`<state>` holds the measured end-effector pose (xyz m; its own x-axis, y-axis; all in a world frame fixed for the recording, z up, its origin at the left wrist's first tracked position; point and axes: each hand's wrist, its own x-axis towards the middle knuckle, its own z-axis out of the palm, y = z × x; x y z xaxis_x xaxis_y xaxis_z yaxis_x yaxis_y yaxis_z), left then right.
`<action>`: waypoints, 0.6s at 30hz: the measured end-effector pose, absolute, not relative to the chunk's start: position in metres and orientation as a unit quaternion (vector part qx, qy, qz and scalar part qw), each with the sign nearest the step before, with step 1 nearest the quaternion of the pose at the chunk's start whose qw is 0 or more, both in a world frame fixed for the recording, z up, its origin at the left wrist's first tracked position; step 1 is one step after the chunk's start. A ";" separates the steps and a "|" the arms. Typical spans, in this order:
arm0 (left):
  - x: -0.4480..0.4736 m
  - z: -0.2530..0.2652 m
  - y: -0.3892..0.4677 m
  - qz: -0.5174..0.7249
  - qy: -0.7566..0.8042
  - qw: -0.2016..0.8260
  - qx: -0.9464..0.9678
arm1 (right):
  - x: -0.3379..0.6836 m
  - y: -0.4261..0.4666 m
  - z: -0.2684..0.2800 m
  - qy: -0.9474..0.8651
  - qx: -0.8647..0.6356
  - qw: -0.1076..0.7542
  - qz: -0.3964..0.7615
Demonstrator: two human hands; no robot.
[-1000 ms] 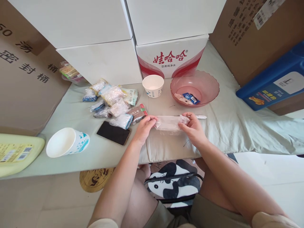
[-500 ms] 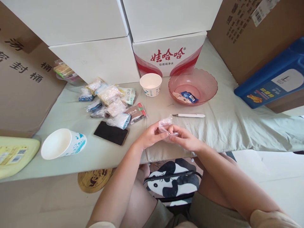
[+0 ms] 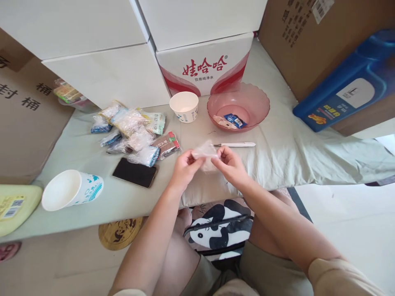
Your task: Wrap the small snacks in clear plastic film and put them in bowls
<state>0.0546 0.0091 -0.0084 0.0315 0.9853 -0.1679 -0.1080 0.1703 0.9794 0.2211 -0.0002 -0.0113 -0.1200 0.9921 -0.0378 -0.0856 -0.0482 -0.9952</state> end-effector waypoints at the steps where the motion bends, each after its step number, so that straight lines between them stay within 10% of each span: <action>1: 0.055 -0.011 0.011 0.516 0.523 0.535 0.416 | 0.220 0.001 -0.010 -0.478 -0.447 0.497 0.570; 7: 0.038 -0.016 0.018 0.624 0.549 0.366 0.419 | 0.220 0.010 -0.009 -0.511 -0.411 0.420 0.627; 18: 0.150 0.088 0.142 0.415 0.512 0.046 0.751 | 0.225 0.012 -0.006 -0.656 -0.430 0.267 0.560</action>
